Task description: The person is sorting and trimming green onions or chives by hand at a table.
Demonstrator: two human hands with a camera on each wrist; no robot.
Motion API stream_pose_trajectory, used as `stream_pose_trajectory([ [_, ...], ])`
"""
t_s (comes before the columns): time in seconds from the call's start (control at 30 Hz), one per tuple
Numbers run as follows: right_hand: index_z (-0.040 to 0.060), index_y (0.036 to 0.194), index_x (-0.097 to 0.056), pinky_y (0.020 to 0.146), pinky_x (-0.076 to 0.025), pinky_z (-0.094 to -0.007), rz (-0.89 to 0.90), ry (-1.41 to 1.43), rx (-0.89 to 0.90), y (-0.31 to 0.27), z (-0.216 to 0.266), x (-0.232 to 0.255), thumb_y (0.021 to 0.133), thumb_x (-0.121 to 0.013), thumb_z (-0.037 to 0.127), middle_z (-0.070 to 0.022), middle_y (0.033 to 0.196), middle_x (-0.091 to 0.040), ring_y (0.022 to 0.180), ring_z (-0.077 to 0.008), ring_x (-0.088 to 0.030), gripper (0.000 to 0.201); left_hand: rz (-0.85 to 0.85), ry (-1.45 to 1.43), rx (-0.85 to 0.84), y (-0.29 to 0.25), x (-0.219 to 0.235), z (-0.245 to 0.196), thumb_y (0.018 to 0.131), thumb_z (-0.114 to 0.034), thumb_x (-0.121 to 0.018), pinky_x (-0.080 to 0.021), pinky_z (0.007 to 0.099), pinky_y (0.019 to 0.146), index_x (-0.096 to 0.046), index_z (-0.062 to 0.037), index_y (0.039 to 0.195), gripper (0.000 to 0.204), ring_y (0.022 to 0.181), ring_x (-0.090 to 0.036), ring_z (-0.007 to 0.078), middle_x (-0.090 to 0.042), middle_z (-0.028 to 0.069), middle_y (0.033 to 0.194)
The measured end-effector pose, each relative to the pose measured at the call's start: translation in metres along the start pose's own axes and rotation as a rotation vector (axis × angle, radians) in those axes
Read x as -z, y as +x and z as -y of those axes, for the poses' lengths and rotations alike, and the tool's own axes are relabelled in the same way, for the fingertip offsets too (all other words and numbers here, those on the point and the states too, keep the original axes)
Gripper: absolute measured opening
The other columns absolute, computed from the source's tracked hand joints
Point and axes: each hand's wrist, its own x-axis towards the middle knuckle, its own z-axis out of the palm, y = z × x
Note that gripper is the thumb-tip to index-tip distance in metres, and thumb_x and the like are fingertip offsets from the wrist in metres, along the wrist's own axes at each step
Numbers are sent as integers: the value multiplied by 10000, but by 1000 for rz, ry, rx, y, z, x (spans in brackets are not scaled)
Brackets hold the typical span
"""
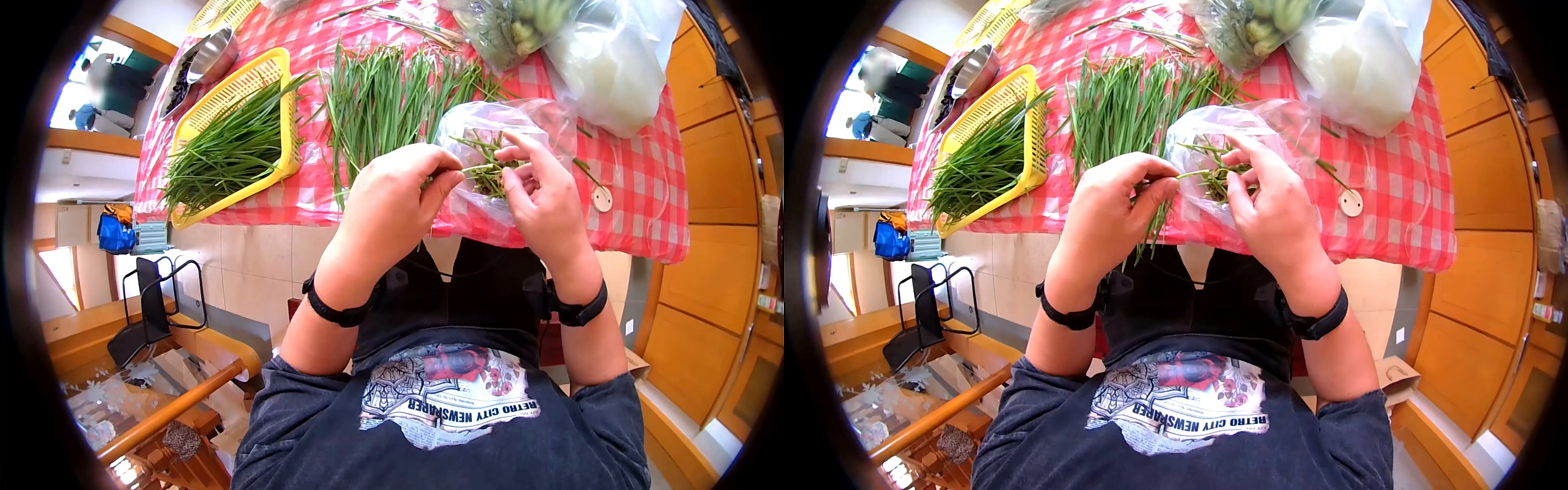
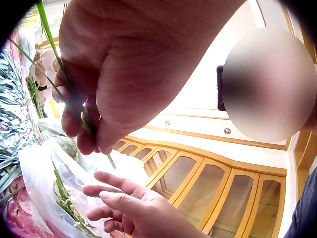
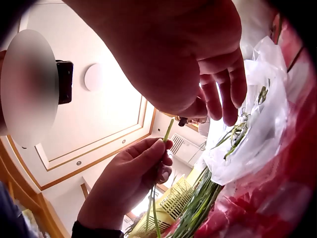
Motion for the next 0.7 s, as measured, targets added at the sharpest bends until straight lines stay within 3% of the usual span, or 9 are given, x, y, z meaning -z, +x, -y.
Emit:
stream_pose_trajectory([
  [0.03,-16,1287,-649,641,-484,-242,46,-3,12,1,-1,1,972,-679,19,-42,901,-703,733,-84,-599,318,2,-2,1,0,0,0,937,-114,-736,-544,368,742,-717,1,1019,142,820,-701,306,-722,156,922],
  [0.07,-16,1287,-649,641,-484,-242,46,-4,12,0,2,3,972,-679,19,-42,901,-703,733,-84,-599,318,-8,4,-4,0,0,0,937,-112,-736,-544,369,743,-717,1,1020,141,822,-701,306,-722,155,922],
  [0.13,19,1307,-646,679,-533,-313,143,-139,-226,-1,13,9,921,-686,33,-115,979,-722,766,-159,-673,388,-20,10,-9,1,1,0,937,-110,-735,-544,369,744,-716,1,1021,141,825,-701,306,-723,155,923],
  [0.17,19,1307,-646,679,-533,-313,145,-140,-227,-3,14,4,921,-686,33,-115,979,-722,766,-159,-673,388,-27,2,-8,1,1,0,936,-108,-734,-545,371,745,-716,1,1022,140,827,-701,310,-723,156,923],
  [0.23,18,1269,-669,663,-506,-282,-44,252,-100,-7,17,-10,927,-691,47,-95,1070,-707,817,-127,-657,343,-35,-7,-5,1,1,0,936,-107,-734,-545,372,747,-715,1,1023,140,829,-701,313,-723,157,924],
  [0.37,10,1194,-704,652,-482,-242,43,348,-129,-8,16,-7,926,-716,66,-72,1116,-683,841,-110,-646,274,-33,-21,-11,-2,-2,-1,928,-113,-724,-541,408,754,-705,-10,1005,130,854,-689,346,-708,160,925],
  [0.43,13,1168,-704,649,-478,-225,170,224,-145,-8,15,-5,933,-752,101,-50,1033,-693,812,-85,-636,256,-26,-37,-10,-2,-2,-2,921,-119,-713,-536,441,760,-695,-18,986,121,872,-676,375,-693,162,927],
  [0.57,7,1114,-702,645,-478,-221,207,238,-173,-9,13,-8,952,-766,130,-19,930,-697,770,-55,-619,213,-2,-33,10,-5,0,-4,936,-106,-735,-551,375,753,-721,-6,1019,131,842,-709,317,-730,158,935],
  [0.7,9,1058,-693,632,-459,-212,194,435,-205,-10,11,-15,989,-740,136,19,849,-676,723,-24,-573,152,14,-93,19,-9,2,-4,935,-91,-735,-557,360,761,-728,-6,1031,128,841,-716,303,-735,151,924],
])
